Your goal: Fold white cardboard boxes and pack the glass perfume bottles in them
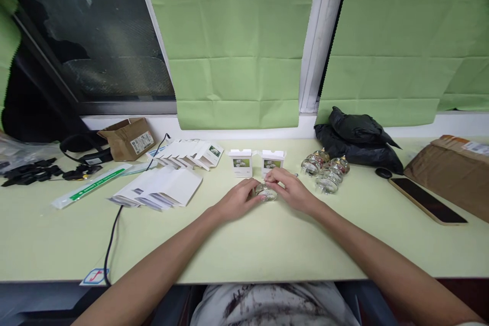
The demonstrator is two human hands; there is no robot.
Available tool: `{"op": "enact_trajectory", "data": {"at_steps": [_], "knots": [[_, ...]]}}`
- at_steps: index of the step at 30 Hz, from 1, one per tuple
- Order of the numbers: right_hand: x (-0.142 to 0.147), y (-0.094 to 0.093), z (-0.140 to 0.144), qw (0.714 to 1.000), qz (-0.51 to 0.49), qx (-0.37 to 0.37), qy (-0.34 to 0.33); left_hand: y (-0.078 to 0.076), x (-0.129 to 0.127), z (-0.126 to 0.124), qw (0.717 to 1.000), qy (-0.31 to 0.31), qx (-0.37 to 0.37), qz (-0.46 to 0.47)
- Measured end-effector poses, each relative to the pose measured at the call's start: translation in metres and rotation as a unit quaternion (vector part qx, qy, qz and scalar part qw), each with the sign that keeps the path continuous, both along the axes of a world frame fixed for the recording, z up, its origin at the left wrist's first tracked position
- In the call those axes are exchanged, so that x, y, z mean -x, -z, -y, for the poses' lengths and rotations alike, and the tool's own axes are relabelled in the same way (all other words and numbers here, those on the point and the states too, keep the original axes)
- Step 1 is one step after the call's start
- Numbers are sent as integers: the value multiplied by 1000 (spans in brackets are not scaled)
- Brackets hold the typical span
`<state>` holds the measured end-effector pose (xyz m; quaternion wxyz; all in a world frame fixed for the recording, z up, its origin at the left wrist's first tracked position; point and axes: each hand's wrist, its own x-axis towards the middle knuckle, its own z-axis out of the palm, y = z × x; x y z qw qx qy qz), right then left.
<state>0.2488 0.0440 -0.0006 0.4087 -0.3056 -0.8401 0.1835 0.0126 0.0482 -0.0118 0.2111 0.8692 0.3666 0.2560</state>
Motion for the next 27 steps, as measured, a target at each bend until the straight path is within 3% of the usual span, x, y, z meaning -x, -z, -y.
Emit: {"op": "enact_trajectory", "data": {"at_steps": [9,15,27], "knots": [[-2,9,-5,1000,-23,14,13,2,0,-2,1000,5,-3,-4],[-3,2,-5,1000,18,-18,5,3,0,-2,1000,2,-5,3],[-7,-8,-8,999,47,-11,-12,-1,-1,-1,1000,6,-2,-2]]}}
